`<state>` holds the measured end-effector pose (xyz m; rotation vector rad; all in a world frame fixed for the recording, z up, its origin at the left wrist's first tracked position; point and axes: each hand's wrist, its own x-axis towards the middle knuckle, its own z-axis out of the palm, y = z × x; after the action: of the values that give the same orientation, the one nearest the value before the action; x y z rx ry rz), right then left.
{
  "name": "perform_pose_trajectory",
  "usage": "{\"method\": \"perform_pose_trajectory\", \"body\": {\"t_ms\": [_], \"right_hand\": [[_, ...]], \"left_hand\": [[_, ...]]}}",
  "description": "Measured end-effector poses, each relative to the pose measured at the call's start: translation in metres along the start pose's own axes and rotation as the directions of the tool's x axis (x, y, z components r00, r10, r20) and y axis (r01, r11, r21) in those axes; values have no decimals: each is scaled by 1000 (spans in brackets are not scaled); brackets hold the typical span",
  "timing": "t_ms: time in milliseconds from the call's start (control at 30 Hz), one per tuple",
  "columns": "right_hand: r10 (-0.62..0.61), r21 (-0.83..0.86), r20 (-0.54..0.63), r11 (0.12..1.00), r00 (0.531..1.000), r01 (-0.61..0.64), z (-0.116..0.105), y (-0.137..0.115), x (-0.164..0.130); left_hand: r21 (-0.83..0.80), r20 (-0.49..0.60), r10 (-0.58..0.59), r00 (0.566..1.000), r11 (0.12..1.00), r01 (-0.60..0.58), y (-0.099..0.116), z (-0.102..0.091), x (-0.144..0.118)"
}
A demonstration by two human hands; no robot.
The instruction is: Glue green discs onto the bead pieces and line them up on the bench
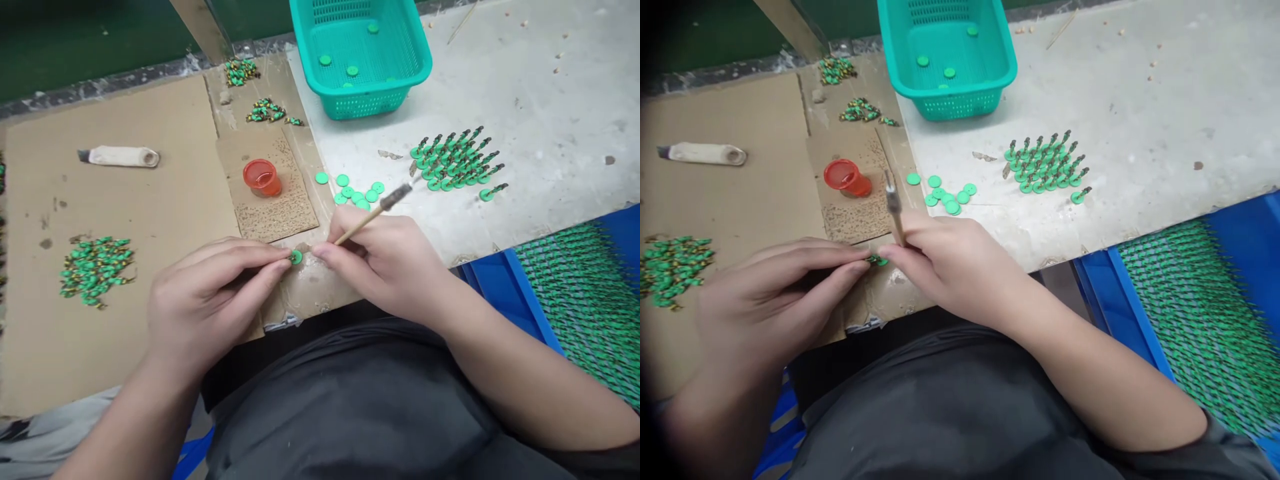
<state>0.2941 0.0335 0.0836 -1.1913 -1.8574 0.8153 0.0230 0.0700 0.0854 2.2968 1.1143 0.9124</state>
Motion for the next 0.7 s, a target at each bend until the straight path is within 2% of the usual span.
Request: {"method": "perform_pose_trajectory", "body": {"t_ms": [200,467,700], "right_hand": [[-6,5,-14,1000,1000,6,25,-5,8],[8,-169,21,986,1000,-5,27,-7,12],[-41,-180,28,983,999,45,31,-9,11]], "left_hand": [[27,-13,-38,999,999,39,2,4,-1],[5,-24,-38,999,999,38,-1,8,-2],[-6,-3,-4,1000,1000,4,-1,5,-2]]}}
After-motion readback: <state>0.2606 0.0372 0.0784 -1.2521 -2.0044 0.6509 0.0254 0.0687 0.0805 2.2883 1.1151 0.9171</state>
